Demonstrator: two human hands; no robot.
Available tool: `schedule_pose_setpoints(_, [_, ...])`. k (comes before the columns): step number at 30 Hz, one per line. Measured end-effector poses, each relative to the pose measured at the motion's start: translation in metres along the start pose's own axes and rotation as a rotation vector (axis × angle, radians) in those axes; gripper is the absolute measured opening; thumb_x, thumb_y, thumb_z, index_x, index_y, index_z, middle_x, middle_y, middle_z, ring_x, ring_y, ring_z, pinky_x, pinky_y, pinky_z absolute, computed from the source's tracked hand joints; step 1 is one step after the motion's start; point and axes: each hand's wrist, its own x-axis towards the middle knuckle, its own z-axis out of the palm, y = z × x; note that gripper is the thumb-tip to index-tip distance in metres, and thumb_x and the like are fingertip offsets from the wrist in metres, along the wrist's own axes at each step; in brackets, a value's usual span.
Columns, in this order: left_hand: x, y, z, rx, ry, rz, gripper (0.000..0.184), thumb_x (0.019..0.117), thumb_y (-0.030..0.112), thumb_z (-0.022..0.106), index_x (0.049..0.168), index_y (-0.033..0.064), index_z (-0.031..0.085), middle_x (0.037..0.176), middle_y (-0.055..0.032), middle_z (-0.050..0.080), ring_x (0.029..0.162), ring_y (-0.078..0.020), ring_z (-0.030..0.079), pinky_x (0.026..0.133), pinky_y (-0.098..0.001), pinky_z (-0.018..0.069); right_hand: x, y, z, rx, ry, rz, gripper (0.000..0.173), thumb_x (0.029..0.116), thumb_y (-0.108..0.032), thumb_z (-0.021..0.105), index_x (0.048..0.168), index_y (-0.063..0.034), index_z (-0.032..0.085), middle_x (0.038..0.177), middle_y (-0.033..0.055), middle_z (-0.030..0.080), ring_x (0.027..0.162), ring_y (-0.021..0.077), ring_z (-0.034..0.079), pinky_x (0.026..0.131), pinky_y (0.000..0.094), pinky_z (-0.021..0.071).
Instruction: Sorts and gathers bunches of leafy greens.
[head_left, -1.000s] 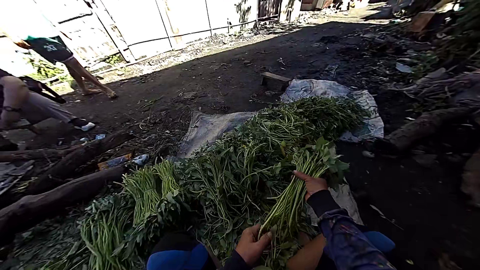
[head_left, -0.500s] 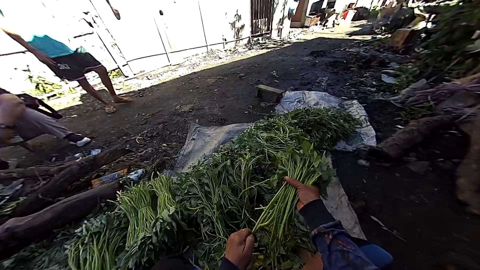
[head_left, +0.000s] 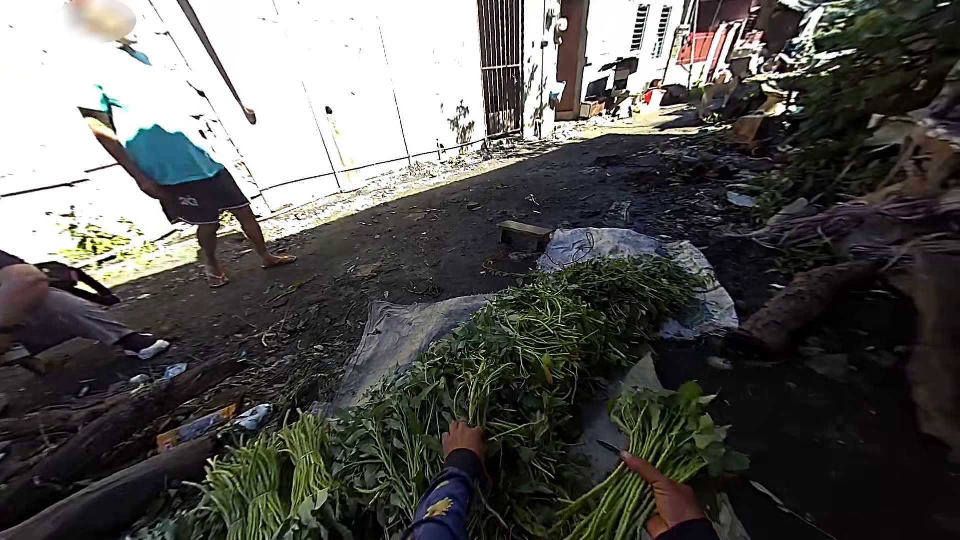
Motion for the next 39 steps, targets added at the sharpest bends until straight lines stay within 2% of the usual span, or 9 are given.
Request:
schedule_pose_setpoints(5, [-0.022, -0.017, -0.068, -0.425, -0.068, 0.27, 0.037, 0.105, 0.02, 0.055, 0.135, -0.0018, 0.06, 0.135, -0.0227, 0.063, 0.129, -0.0355, 0.059, 0.112, -0.0544, 0.0426, -0.003, 0.009, 0.018, -0.026, 0.036, 0.021, 0.034, 0.0899, 0.003, 0.073, 0.121, 0.0074, 0.059, 0.09, 0.0152, 0.072, 0.076, 0.0206, 0.071, 0.071, 0.036, 0.061])
schedule_pose_setpoints(9, [-0.041, -0.04, -0.088, -0.425, 0.143, 0.292, 0.035, 0.1029, 0.026, 0.058, 0.129, 0.0043, 0.067, 0.129, -0.0142, 0.069, 0.131, -0.034, 0.057, 0.116, -0.0594, 0.0332, -0.008, 0.024, 0.033, -0.051, -0.034, 0.024, 0.04, 0.0908, 0.005, 0.071, 0.127, 0.0084, 0.054, 0.095, 0.0172, 0.073, 0.079, 0.023, 0.073, 0.075, 0.0373, 0.0621])
schedule_pose_setpoints(12, [-0.061, -0.05, -0.09, -0.687, 0.542, 0.456, 0.025, 0.0958, 0.016, 0.067, 0.112, -0.0014, 0.074, 0.11, -0.016, 0.074, 0.115, -0.0317, 0.066, 0.107, -0.0498, 0.047, -0.009, 0.031, 0.035, -0.099, -0.059, -0.032, 0.047, 0.0875, 0.007, 0.073, 0.129, 0.0087, 0.052, 0.094, 0.0171, 0.073, 0.078, 0.0225, 0.073, 0.075, 0.0371, 0.0625])
schedule_pose_setpoints(14, [-0.059, -0.053, -0.093, -0.696, 0.595, 0.467, 0.024, 0.0959, 0.016, 0.068, 0.111, -0.0015, 0.075, 0.11, -0.0167, 0.074, 0.114, -0.032, 0.066, 0.106, -0.0487, 0.048, -0.008, 0.033, 0.037, -0.124, -0.038, -0.052, 0.053, 0.0864, 0.006, 0.075, 0.132, 0.0089, 0.049, 0.097, 0.018, 0.073, 0.08, 0.0235, 0.073, 0.077, 0.0385, 0.0626])
schedule_pose_setpoints(17, [-0.056, -0.052, -0.079, -0.498, 0.282, 0.27, 0.033, 0.1007, 0.028, 0.064, 0.123, 0.0052, 0.073, 0.125, -0.0148, 0.071, 0.128, -0.0338, 0.059, 0.116, -0.0544, 0.0366, -0.014, 0.038, 0.036, -0.183, 0.029, -0.031, 0.057, 0.0851, 0.003, 0.079, 0.133, 0.0091, 0.05, 0.099, 0.0198, 0.072, 0.086, 0.0257, 0.072, 0.081, 0.0416, 0.0603])
schedule_pose_setpoints(21, [-0.063, -0.025, -0.038, -0.721, 0.5, 0.339, 0.027, 0.0946, 0.02, 0.07, 0.109, -0.0013, 0.075, 0.109, -0.0175, 0.074, 0.11, -0.0314, 0.069, 0.105, -0.0495, 0.0496, -0.018, 0.047, 0.046, -0.175, 0.086, -0.046, 0.058, 0.0851, 0.0, 0.081, 0.133, 0.0088, 0.05, 0.1, 0.0198, 0.072, 0.087, 0.0256, 0.073, 0.082, 0.0418, 0.0607])
schedule_pose_setpoints(26, [-0.101, 0.026, 0.03, -0.707, 0.823, 0.434, 0.016, 0.088, 0.01, 0.074, 0.096, -0.0021, 0.078, 0.094, -0.0214, 0.074, 0.089, -0.0385, 0.073, 0.082, -0.0558, 0.0594, -0.031, 0.068, 0.072, -0.146, 0.126, -0.045, 0.054, 0.0871, -0.004, 0.08, 0.131, 0.0108, 0.053, 0.103, 0.021, 0.072, 0.091, 0.0262, 0.072, 0.087, 0.0422, 0.0589])
schedule_pose_setpoints(30, [-0.117, 0.042, 0.062, -0.502, 1.064, 0.557, 0.009, 0.0816, 0.011, 0.075, 0.085, 0.0038, 0.078, 0.082, -0.0157, 0.073, 0.077, -0.0336, 0.074, 0.067, -0.0484, 0.0619, -0.038, 0.079, 0.079, -0.164, 0.141, -0.051, 0.061, 0.0876, -0.007, 0.081, 0.137, 0.0106, 0.049, 0.123, 0.0273, 0.064, 0.112, 0.0332, 0.065, 0.1, 0.0493, 0.0513])
schedule_pose_setpoints(39, [-0.13, 0.028, 0.063, -0.341, 1.012, 0.652, 0.013, 0.0835, 0.005, 0.074, 0.095, 0.005, 0.08, 0.087, -0.0155, 0.074, 0.071, -0.0309, 0.074, 0.059, -0.0441, 0.0616, -0.029, 0.079, 0.07, -0.041, 0.046, -0.08, 0.061, 0.0868, -0.002, 0.08, 0.139, 0.0065, 0.048, 0.122, 0.0238, 0.066, 0.106, 0.0277, 0.068, 0.094, 0.0438, 0.0565])
